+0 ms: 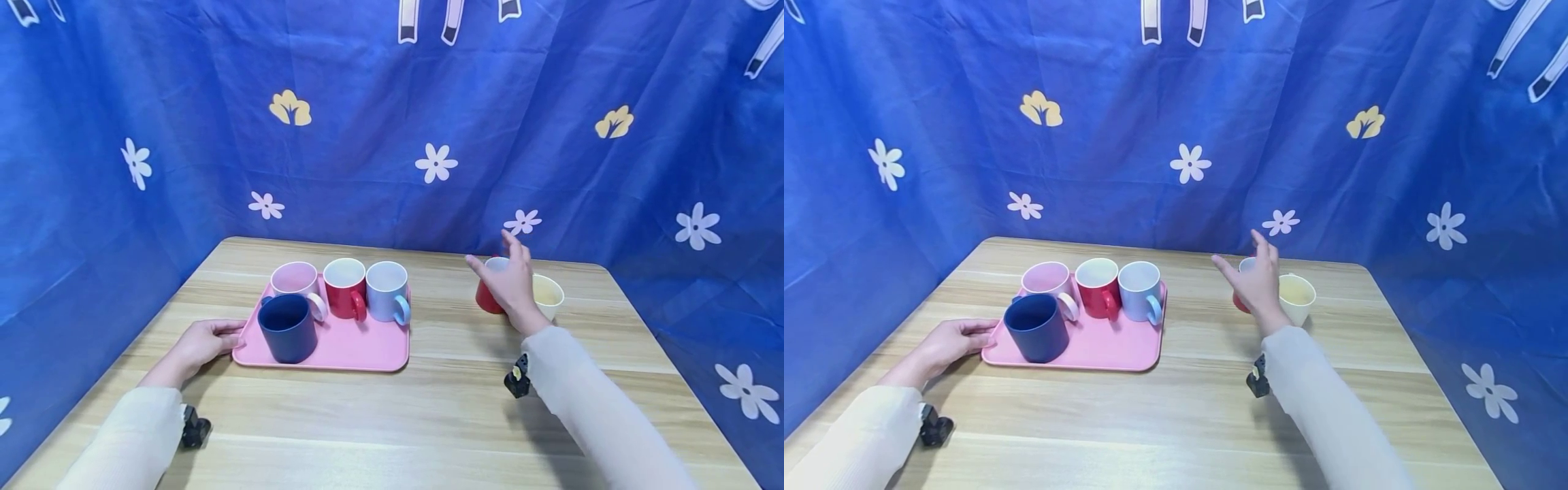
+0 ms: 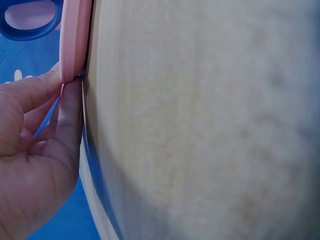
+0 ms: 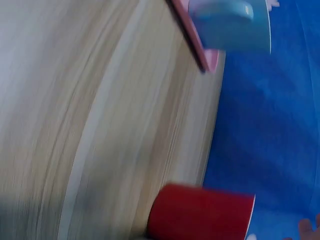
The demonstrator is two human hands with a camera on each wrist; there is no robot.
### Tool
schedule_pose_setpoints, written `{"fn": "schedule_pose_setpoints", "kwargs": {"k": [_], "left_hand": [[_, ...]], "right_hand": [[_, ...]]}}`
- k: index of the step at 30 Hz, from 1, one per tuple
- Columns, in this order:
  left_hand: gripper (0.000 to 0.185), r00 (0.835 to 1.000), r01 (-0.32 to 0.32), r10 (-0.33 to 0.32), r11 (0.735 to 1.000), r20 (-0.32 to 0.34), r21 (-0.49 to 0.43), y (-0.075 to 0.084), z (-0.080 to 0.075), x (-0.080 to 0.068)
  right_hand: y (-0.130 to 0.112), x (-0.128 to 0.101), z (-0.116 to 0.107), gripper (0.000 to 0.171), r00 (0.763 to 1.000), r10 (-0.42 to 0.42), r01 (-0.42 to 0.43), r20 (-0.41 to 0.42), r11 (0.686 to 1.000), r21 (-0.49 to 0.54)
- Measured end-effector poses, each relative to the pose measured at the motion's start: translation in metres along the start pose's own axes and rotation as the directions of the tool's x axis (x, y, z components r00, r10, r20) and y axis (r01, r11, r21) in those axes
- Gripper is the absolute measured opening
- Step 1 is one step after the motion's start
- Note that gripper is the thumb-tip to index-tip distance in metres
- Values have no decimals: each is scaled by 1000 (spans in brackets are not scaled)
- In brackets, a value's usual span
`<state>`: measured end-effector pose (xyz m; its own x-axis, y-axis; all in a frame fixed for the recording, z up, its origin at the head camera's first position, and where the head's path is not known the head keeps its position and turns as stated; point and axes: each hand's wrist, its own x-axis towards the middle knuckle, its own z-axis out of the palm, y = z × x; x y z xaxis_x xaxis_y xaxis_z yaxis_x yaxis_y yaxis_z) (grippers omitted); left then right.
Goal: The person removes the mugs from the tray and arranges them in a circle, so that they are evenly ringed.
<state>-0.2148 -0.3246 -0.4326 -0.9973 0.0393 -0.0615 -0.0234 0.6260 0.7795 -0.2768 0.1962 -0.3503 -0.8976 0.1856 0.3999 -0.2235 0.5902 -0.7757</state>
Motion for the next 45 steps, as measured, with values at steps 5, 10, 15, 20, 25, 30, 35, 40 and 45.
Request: {"fn": "schedule_pose_setpoints", "kwargs": {"k": [5,10,15,20,25,30,35,40,45], "left_hand": [[49,1000,0,0,1000,0,10,1,0,0],[49,1000,1,-1,1000,-1,12,1,0,-1],[49,1000,-4,4,1000,-6,19,0,0,-1],[48,1000,-9,9,1000,-10,15,0,0,0],[48,1000,-9,9,1000,-8,16,0,0,1],[47,1000,-8,8,1000,-6,15,0,0,0],[48,1000,-3,3,1000,-1,-5,0,0,0],[49,1000,-1,1,1000,-1,-2,1,0,0],[48,1000,7,-7,1000,5,-13,1,0,0]], "right_hand": [[-16,-8,22,91,995,-63,63,78,998,-5],[-31,-16,41,92,985,-64,62,160,998,17],[-44,-25,60,91,973,-68,60,223,997,41],[-55,-35,76,91,958,-101,82,269,993,80],[-66,-45,90,92,940,-129,102,316,989,103],[-76,-55,104,93,921,-148,114,360,987,114],[-85,-67,117,91,902,-163,125,399,985,118],[-92,-78,130,92,878,-179,126,444,981,147],[-98,-88,143,93,850,-194,114,490,975,188]]}}
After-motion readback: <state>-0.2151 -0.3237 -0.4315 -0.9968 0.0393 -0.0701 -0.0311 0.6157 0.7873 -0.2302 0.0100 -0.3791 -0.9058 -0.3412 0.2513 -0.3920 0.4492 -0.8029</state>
